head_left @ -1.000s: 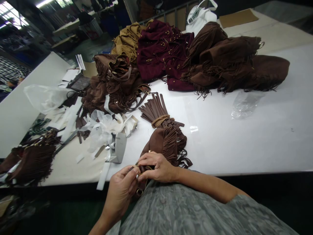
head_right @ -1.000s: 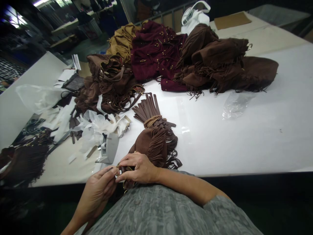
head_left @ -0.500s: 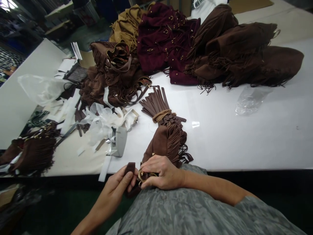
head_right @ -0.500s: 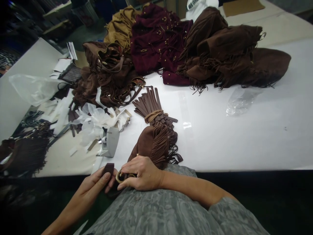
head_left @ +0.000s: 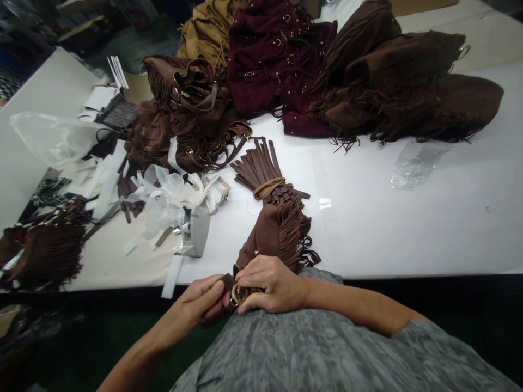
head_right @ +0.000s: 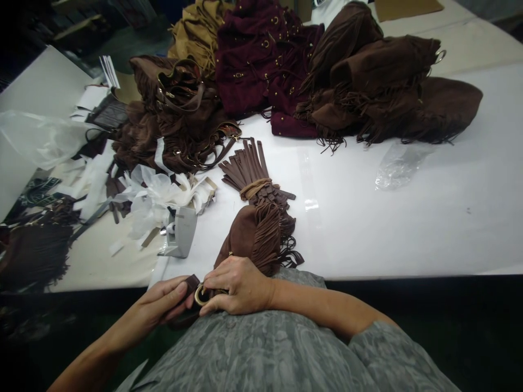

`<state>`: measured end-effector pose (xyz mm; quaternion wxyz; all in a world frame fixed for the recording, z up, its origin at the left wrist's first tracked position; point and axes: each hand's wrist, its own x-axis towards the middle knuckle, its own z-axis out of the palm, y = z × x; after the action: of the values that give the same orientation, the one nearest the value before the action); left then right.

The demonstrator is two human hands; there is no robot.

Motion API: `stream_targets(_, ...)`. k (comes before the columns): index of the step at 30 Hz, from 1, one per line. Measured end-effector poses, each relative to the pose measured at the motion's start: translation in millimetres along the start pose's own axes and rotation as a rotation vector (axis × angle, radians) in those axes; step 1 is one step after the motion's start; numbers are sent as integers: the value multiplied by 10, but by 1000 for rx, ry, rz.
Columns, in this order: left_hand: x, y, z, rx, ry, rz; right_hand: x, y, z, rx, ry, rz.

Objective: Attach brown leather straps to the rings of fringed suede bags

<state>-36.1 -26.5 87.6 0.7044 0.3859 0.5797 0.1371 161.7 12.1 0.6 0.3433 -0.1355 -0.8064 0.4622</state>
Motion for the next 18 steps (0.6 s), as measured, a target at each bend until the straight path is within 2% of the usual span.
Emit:
stream_targets(4,0,-17,17,48,20,30,-4,-10,-7,33,30,-5)
stream_targets(8,34,-150,-12,-250,-64,-51,-22,-9,-11,51,66,9)
stream_targets(13,53,-197,-120,-536,-59,-114,-48,-22,-36,88,92,18)
stream_targets(15,21,-171,-170,-557,-102,-110,-49,-33,-51,82,102,37)
stream_targets(18,-34,-158,-225,-539,-229,-135,-40,-48,-64,63,101,33)
